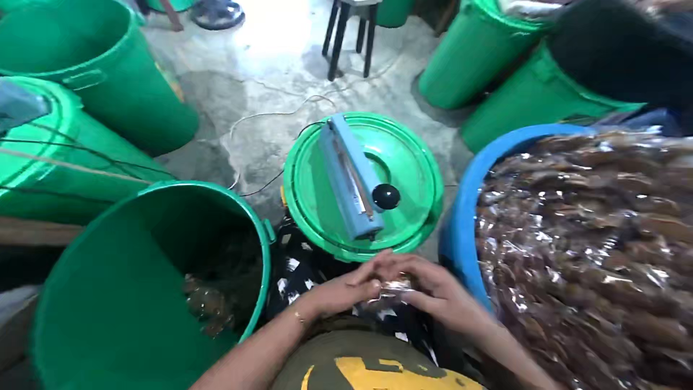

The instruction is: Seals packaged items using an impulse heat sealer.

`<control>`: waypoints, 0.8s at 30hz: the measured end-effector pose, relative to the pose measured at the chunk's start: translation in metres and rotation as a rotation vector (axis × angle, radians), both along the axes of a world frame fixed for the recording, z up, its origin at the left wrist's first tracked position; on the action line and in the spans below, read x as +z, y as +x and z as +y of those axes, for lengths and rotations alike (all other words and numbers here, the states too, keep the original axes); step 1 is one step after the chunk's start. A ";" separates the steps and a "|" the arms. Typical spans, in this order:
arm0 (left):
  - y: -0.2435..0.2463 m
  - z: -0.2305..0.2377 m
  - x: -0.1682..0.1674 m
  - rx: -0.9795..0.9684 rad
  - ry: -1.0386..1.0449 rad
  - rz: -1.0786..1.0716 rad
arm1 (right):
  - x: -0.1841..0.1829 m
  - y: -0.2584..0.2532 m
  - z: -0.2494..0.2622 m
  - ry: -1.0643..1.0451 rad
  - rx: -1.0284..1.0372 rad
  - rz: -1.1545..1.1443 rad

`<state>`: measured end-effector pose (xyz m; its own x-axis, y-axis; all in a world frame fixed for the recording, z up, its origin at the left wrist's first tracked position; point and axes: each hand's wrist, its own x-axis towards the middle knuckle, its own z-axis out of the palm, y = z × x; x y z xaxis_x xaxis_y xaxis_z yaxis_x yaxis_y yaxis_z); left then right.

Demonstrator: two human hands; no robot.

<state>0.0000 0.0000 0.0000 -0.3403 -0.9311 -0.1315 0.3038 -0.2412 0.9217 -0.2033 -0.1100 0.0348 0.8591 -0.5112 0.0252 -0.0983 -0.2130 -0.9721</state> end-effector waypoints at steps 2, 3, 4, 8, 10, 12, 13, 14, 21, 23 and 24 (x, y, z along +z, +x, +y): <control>-0.013 -0.011 -0.009 0.079 0.100 0.155 | -0.015 0.020 0.022 0.271 -0.282 -0.114; -0.011 -0.014 -0.013 0.176 0.127 0.158 | -0.017 0.028 0.028 0.444 -0.434 -0.159; -0.008 -0.017 -0.015 0.283 0.142 0.117 | -0.016 0.035 0.030 0.610 -0.522 -0.167; 0.010 -0.031 -0.013 0.447 0.114 -0.112 | -0.014 0.068 0.015 0.784 -0.666 0.113; 0.015 -0.044 -0.010 0.528 0.156 -0.166 | -0.019 0.090 -0.006 0.509 -0.700 0.205; 0.024 -0.059 -0.014 0.631 0.174 -0.287 | -0.029 0.107 -0.030 0.145 -0.711 0.289; 0.029 -0.067 -0.020 0.676 0.171 -0.360 | -0.036 0.113 -0.039 0.003 -0.695 0.320; 0.033 -0.074 -0.027 0.714 0.169 -0.421 | -0.045 0.117 -0.048 -0.102 -0.661 0.330; 0.060 -0.110 -0.024 0.846 0.210 -0.436 | 0.029 0.124 -0.110 -0.045 -0.349 0.440; 0.068 -0.119 -0.028 0.862 0.210 -0.442 | 0.052 0.129 -0.094 -0.259 -0.056 0.636; 0.071 -0.122 -0.028 0.861 0.213 -0.451 | 0.056 0.135 -0.082 -0.390 0.036 0.782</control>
<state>0.0712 -0.1218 -0.0284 0.5631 -0.7791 -0.2756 0.0849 -0.2772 0.9571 -0.0679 -0.1917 0.0904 0.7186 -0.5613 -0.4106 -0.6933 -0.5320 -0.4861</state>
